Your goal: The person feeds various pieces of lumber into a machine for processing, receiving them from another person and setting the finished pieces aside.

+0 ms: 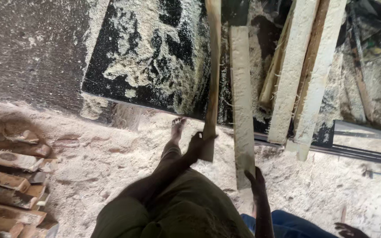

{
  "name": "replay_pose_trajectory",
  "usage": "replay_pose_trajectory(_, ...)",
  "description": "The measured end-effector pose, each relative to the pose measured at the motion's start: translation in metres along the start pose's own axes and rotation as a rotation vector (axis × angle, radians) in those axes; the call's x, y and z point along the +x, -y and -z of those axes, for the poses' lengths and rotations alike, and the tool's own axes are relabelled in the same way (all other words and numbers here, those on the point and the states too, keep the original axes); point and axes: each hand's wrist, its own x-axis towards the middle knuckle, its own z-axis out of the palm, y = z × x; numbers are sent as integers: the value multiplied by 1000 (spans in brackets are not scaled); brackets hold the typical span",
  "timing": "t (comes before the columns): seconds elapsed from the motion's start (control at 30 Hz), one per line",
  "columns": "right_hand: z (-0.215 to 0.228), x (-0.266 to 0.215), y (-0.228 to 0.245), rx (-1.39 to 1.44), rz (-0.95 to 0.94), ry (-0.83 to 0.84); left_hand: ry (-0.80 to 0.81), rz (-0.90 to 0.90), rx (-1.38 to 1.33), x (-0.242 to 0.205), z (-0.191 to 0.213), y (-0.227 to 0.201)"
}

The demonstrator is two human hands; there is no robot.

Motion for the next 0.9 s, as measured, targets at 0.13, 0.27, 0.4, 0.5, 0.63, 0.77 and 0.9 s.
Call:
replay_pose_trajectory(0.13,-18,-34,31,-554,94,-266,-179,-255,289,104,58,-93)
replay_pose_trajectory(0.27,-49,-45,61,-872,125,-318,-445,-213,635,196,111,-220)
replay_pose_trajectory(0.4,-44,-60,47,-822,188,-320,-525,-440,907,207,82,-235)
replay_pose_trajectory(0.5,-42,-90,23,-754,190,-306,-343,-769,775,147,25,-146)
replay_pose_trajectory(0.63,-36,-144,-10,-754,166,-380,240,-260,426,44,-67,-6)
replay_pose_trajectory(0.77,-37,-162,-34,-820,332,-460,345,217,45,15,-103,80)
replay_pose_trajectory(0.9,-41,-149,-38,-809,125,-486,248,-10,33,22,-117,79)
